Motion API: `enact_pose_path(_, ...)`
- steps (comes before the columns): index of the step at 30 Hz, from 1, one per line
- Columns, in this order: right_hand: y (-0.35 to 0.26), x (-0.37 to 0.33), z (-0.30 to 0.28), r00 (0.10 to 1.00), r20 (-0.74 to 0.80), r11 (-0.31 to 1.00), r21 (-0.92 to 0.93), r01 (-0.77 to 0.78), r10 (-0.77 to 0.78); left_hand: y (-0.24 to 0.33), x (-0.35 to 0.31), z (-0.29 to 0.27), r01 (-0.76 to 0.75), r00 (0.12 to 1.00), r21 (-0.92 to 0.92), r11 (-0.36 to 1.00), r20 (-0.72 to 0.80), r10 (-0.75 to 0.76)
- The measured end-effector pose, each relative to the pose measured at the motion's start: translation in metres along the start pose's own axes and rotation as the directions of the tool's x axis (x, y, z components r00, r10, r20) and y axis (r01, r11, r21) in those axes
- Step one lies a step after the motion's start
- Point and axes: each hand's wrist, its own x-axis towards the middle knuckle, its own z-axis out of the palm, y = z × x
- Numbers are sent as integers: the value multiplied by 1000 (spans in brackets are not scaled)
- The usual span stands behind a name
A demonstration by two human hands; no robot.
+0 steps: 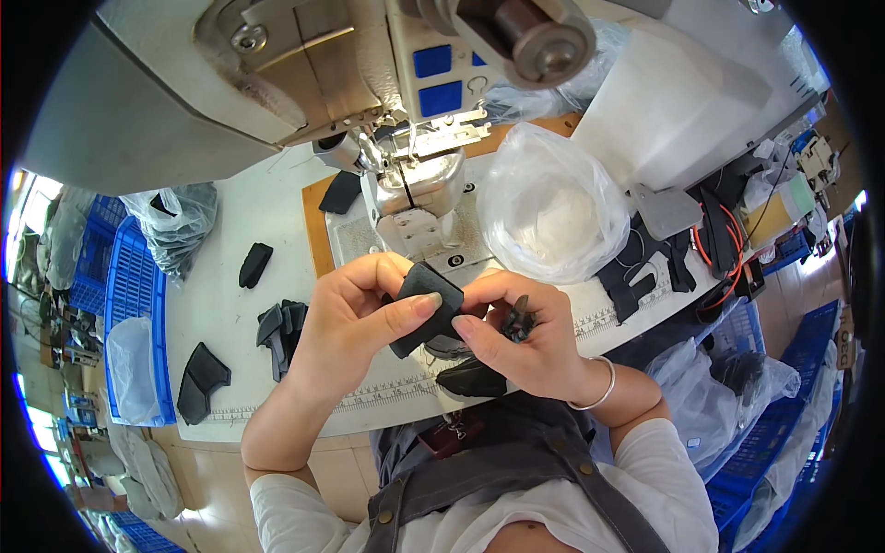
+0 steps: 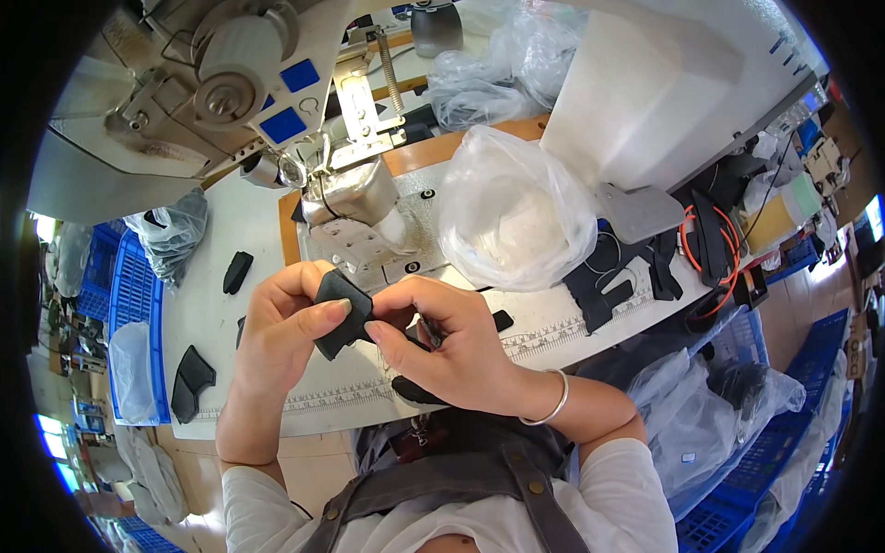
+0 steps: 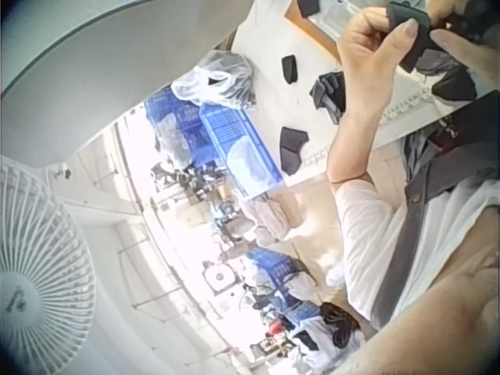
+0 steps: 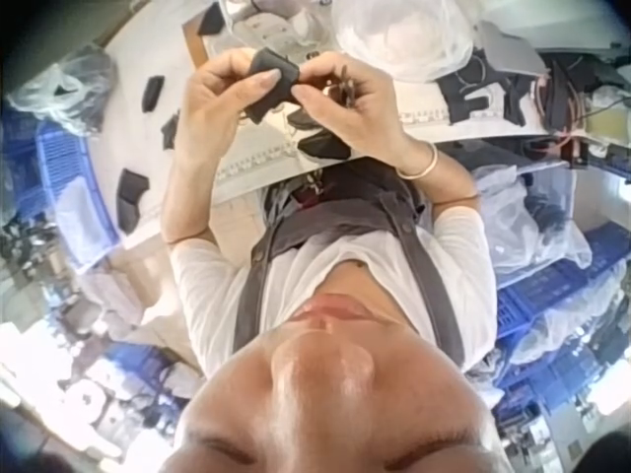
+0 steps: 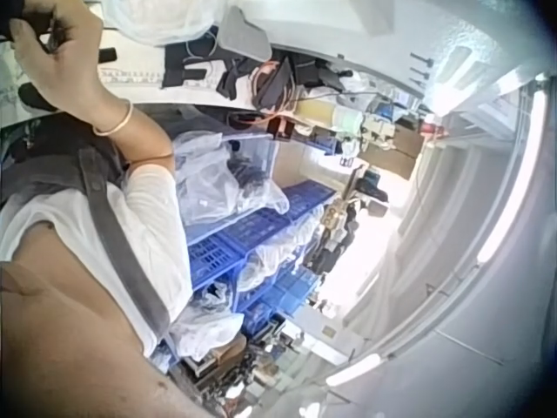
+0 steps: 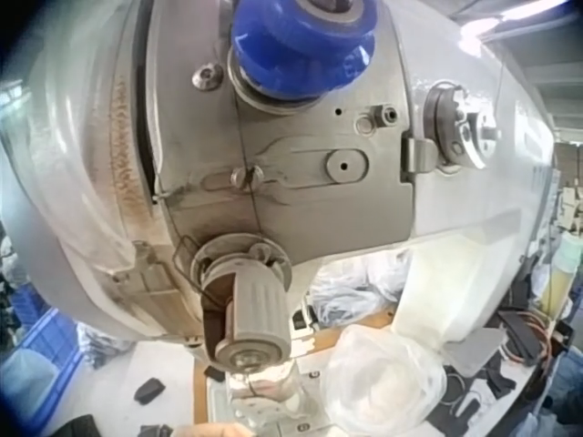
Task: Sewing small black fabric components using an industrial sewing machine.
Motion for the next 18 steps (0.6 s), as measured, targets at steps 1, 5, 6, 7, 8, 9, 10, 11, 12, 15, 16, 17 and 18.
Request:
enact_pose_path(1,0,0,1,1000,-10,1000,12,9,-9,0,0,1,0,1000,0,1000,1,0)
enact_pose_path(5,-3,-1,0,1000,-7,1000,5,-8,8,-3,-1,3,-49,999,21,999,-6,50)
enact_pose_path(6,-4,-1,0,1000,-8,1000,4,-8,8,-4,-1,3,-64,998,44,997,-12,65)
enact_pose_path(7,-4,-1,-1,1000,3,1000,0,-20,20,-5,-1,4,-64,998,44,997,-11,64)
enact_pose_path(8,-4,0,-1,999,15,999,-4,-32,32,-6,-1,4,-96,995,65,993,-15,98)
enact_pose_path(9,-4,1,-1,999,15,1000,-4,-31,31,-7,0,4,-129,991,86,988,-19,131)
enact_pose_path(10,-3,3,-1,999,31,999,34,-34,33,-8,0,4,-129,991,87,988,-20,131)
enact_pose_path(11,-3,5,-2,998,45,997,70,-37,34,-8,0,3,-158,987,142,977,-3,160)
enact_pose_path(12,-4,7,-4,998,46,997,70,-36,33,-8,0,2,-186,982,196,963,16,187)
enact_pose_path(15,-5,12,-11,979,146,989,4,-147,144,-4,-2,3,-149,989,239,959,15,150)
enact_pose_path(16,-6,12,-10,988,130,997,17,-81,78,0,-4,7,-152,988,241,959,13,153)
enact_pose_path(17,-6,12,-10,993,115,999,31,-15,12,6,-5,14,-99,991,209,973,-68,116)
enact_pose_path(18,-5,13,-11,993,120,999,32,-13,9,9,-7,18,-49,986,171,984,-147,75)
